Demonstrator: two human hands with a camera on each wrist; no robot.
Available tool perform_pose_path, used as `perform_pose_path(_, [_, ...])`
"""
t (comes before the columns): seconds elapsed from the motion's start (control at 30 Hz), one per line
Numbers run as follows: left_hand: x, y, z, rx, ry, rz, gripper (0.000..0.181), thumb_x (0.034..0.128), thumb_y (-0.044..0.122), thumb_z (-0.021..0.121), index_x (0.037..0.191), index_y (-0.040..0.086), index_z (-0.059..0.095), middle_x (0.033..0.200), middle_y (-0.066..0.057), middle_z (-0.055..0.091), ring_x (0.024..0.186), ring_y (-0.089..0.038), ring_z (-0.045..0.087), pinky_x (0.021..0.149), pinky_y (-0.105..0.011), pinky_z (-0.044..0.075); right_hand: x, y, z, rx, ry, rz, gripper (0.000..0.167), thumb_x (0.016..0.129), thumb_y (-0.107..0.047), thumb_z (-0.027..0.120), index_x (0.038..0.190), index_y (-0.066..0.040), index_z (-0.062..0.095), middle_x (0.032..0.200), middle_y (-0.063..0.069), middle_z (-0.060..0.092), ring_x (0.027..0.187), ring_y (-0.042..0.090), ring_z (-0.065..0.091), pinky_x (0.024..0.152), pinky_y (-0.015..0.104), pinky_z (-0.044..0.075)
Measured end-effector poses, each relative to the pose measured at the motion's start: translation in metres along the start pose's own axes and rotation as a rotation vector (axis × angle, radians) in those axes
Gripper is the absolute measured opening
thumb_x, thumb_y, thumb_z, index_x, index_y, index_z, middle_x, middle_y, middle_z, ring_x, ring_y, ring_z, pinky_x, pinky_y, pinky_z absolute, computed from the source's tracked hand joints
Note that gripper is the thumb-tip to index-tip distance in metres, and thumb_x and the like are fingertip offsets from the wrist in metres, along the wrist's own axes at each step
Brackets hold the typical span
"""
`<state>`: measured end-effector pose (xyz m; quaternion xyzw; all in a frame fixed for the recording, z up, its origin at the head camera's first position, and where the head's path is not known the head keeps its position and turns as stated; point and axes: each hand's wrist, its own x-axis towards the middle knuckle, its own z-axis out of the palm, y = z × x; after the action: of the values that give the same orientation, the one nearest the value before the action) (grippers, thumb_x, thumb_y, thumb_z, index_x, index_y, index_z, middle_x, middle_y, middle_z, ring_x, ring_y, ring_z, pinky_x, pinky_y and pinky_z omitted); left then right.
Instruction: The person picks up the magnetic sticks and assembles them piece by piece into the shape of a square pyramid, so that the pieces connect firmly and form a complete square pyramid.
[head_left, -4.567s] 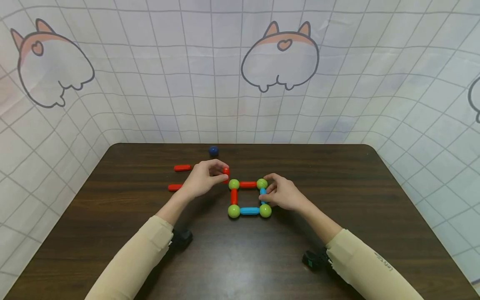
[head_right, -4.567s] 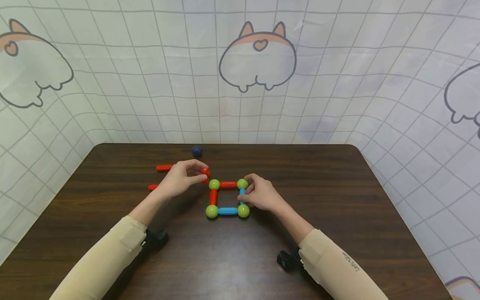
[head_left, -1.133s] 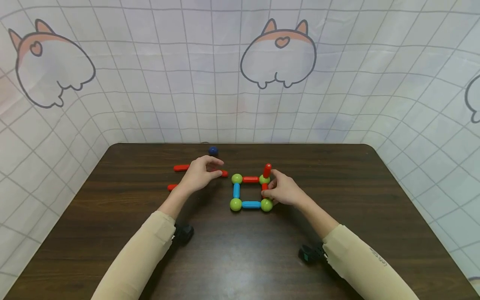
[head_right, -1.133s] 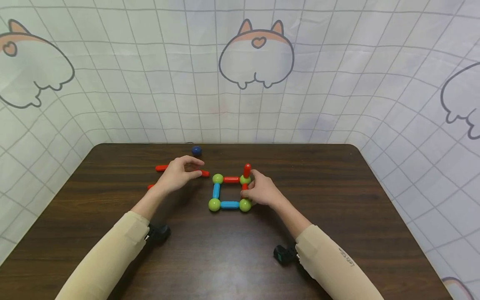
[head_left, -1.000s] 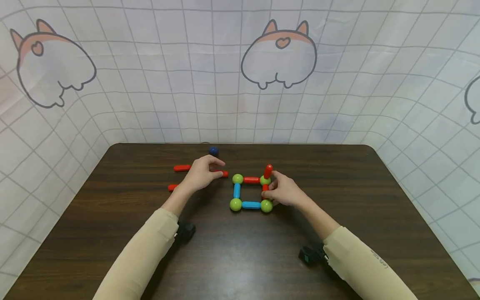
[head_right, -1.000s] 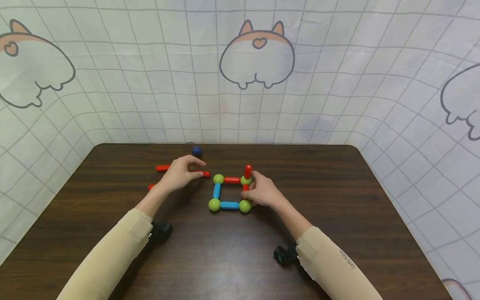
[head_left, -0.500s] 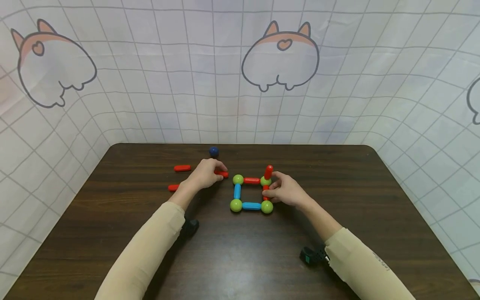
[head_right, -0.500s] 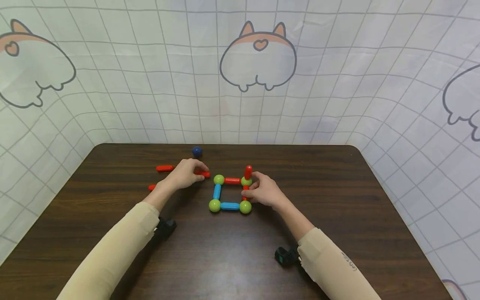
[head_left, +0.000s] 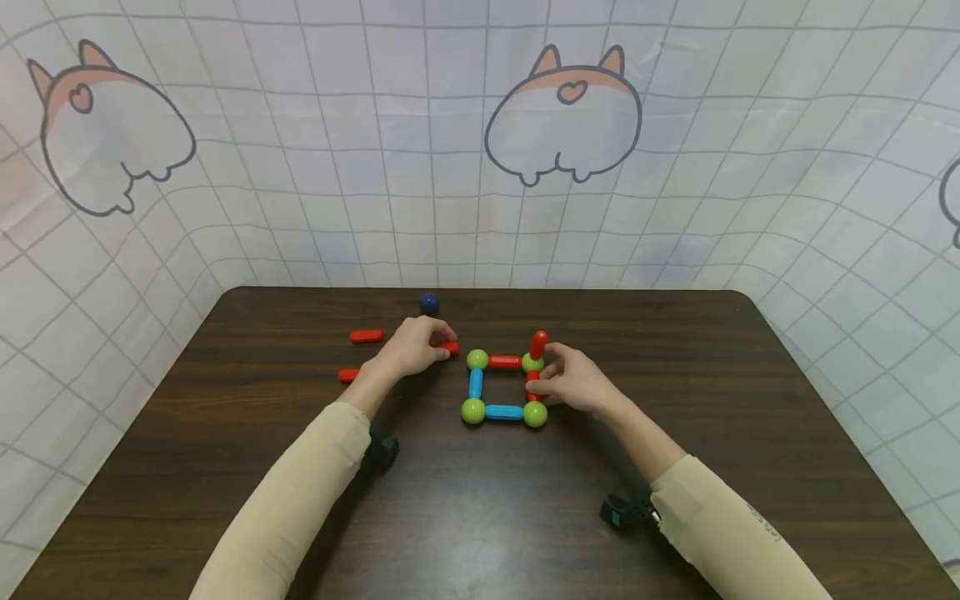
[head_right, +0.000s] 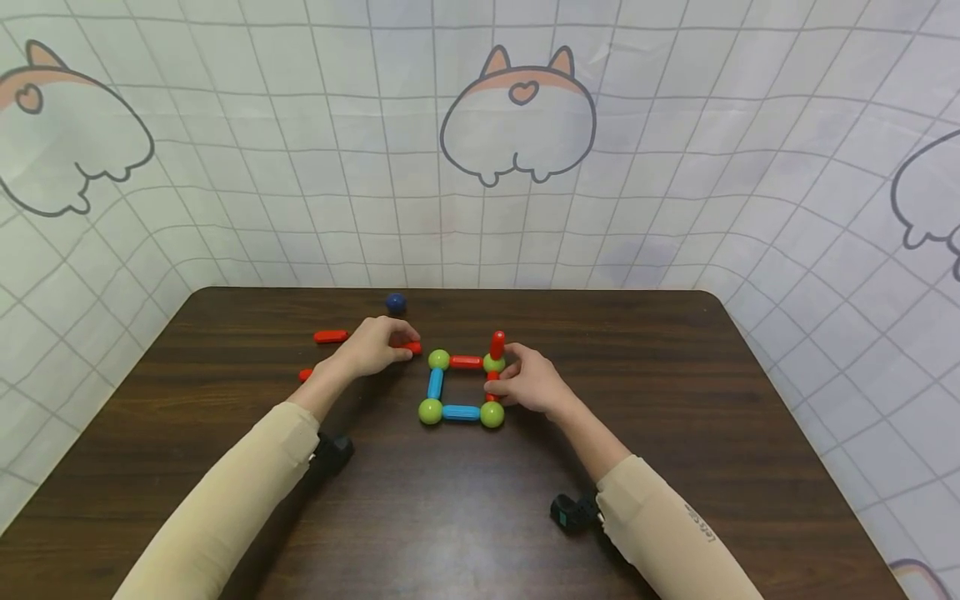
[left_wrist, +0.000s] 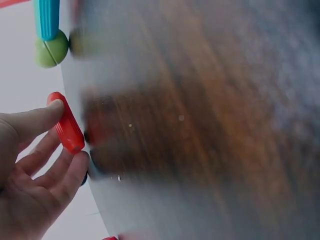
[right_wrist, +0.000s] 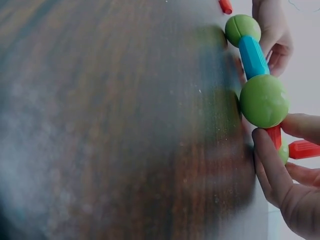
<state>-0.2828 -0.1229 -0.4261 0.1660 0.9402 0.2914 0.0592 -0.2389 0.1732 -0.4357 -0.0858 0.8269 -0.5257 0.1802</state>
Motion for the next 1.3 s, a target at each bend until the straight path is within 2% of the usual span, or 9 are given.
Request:
perform_pose_path(0.3, [-0.006, -0.001, 0.000, -0.109, 0.067, 0.005, 0.029, 0.0986, 0.007, 0.069, 0.128, 0.003, 0.069, 0.116, -0.011, 0.069, 0.104, -0.028, 0.064, 0.094, -0.044, 0.052, 0.001, 0.004, -0.002, 0.059, -0.014, 0.004, 0.077, 0.093, -0.006, 0.077, 0.153, 0.007, 0.032, 0.113, 0.024, 0.062, 0.086, 0.025, 0.072, 0.080, 0.041, 0.060])
perform_pose_path(0.57, [-0.013, 0.002, -0.001, -0.195, 0.083, 0.009, 0.031, 0.0984, 0.008, 0.070, 0.129, 0.006, 0.069, 0.121, -0.010, 0.069, 0.107, -0.028, 0.065, 0.090, -0.043, 0.053, 0.002, 0.006, 0.000, 0.092, -0.022, -0.011, 0.078, 0.092, -0.005, 0.077, 0.153, 0.008, 0.031, 0.114, 0.025, 0.062, 0.087, 0.026, 0.072, 0.081, 0.042, 0.060])
perform_pose_path(0.77, [-0.016, -0.003, 0.004, -0.316, 0.102, 0.014, 0.031, 0.0991, 0.011, 0.070, 0.130, 0.009, 0.068, 0.122, -0.006, 0.068, 0.108, -0.025, 0.064, 0.086, -0.041, 0.054, 0.000, 0.006, 0.000, 0.086, -0.026, -0.012, 0.077, 0.093, -0.006, 0.076, 0.154, 0.007, 0.031, 0.114, 0.025, 0.063, 0.090, 0.027, 0.072, 0.084, 0.043, 0.059])
perform_pose_path(0.97, [-0.017, -0.003, 0.008, -0.419, 0.114, 0.043, 0.032, 0.1005, 0.009, 0.068, 0.132, 0.006, 0.065, 0.124, -0.007, 0.066, 0.112, -0.027, 0.064, 0.093, -0.044, 0.053, -0.002, 0.005, 0.002, 0.082, -0.022, -0.011, 0.078, 0.094, -0.007, 0.076, 0.155, 0.007, 0.030, 0.114, 0.025, 0.063, 0.091, 0.028, 0.072, 0.084, 0.044, 0.059])
perform_pose_path(1.3, [-0.018, 0.000, 0.012, -0.455, 0.107, 0.103, 0.034, 0.0999, 0.008, 0.069, 0.133, 0.003, 0.062, 0.125, -0.006, 0.065, 0.113, -0.025, 0.063, 0.096, -0.044, 0.053, -0.003, 0.007, 0.006, 0.082, -0.006, -0.013, 0.077, 0.093, -0.007, 0.076, 0.155, 0.006, 0.031, 0.113, 0.024, 0.063, 0.090, 0.027, 0.072, 0.084, 0.044, 0.059])
